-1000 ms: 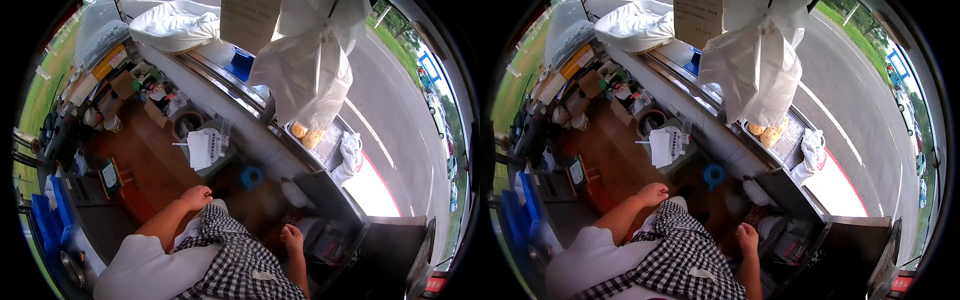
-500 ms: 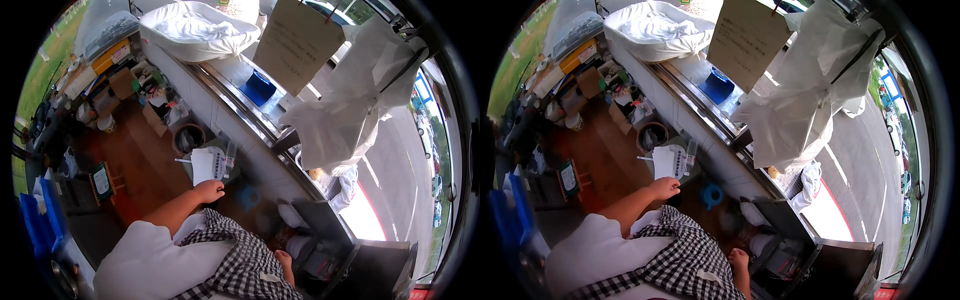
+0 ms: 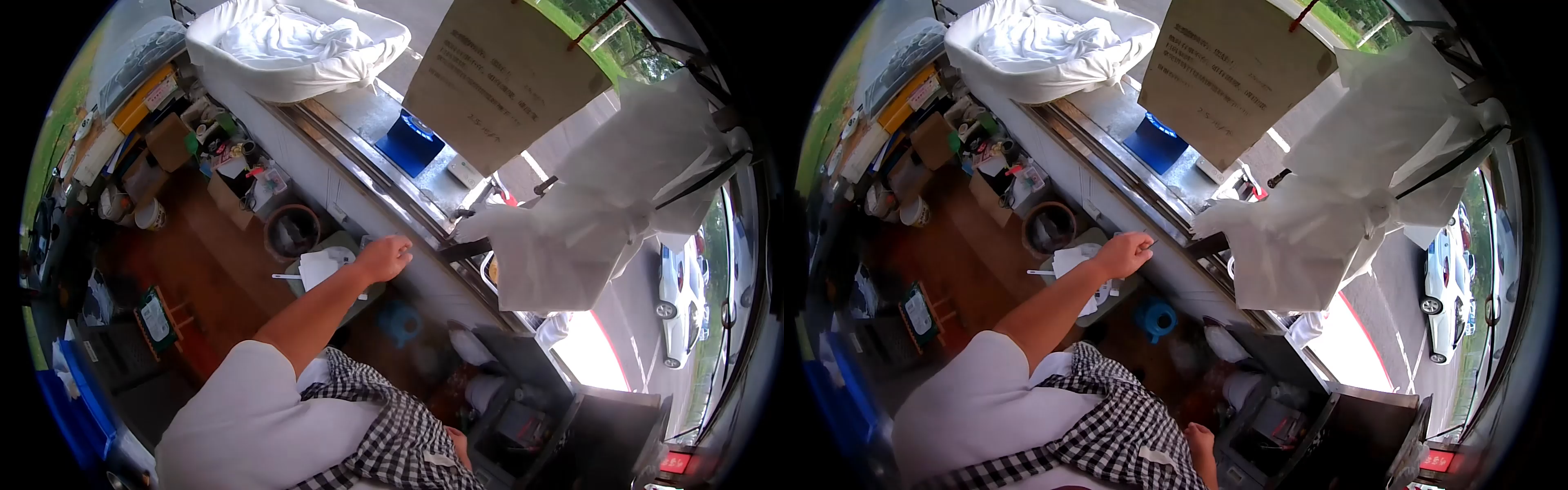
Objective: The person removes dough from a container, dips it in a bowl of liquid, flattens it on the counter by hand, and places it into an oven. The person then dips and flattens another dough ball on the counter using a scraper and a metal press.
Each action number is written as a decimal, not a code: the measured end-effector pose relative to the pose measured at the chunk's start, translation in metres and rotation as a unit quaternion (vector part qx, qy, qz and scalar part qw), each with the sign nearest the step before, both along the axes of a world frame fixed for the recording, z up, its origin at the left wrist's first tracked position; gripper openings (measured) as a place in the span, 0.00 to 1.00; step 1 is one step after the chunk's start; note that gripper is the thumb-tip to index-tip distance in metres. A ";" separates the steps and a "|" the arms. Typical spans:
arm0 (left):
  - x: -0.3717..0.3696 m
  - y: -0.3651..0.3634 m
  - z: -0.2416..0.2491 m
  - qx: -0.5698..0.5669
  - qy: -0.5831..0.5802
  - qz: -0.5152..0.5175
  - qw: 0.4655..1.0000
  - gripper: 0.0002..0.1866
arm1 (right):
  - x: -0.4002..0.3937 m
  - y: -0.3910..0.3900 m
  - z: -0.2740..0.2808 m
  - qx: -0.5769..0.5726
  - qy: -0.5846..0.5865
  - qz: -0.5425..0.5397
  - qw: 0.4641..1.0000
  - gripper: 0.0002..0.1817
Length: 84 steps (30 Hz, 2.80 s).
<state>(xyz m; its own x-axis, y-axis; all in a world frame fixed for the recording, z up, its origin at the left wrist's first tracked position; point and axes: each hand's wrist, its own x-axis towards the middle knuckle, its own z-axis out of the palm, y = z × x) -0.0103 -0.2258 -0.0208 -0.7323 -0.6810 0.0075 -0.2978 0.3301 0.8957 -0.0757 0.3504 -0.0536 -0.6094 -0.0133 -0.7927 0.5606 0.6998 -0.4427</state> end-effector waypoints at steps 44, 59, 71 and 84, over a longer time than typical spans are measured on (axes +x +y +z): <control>-0.135 -0.071 -0.076 0.102 0.009 0.102 0.990 0.26 | 0.001 -0.004 -0.026 -0.036 0.007 -0.006 0.999 0.12; 0.181 0.090 -0.158 0.108 -0.340 -0.054 0.933 0.23 | -0.047 -0.032 -0.031 -0.064 0.016 0.131 0.989 0.13; 0.276 0.145 -0.194 0.286 -0.417 0.137 0.852 0.25 | -0.079 0.008 -0.048 -0.114 0.009 0.122 0.986 0.18; 0.197 0.183 -0.183 0.232 -0.379 0.070 0.893 0.14 | -0.081 0.059 -0.064 -0.127 -0.012 0.042 0.991 0.16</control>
<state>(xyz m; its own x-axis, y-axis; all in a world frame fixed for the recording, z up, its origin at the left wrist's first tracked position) 0.1868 -0.0428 -0.2038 -0.3146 -0.5682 -0.7604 -0.8857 -0.1123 0.4504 -0.1567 0.4092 -0.1177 -0.5783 -0.2651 -0.7715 0.5172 0.6122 -0.5981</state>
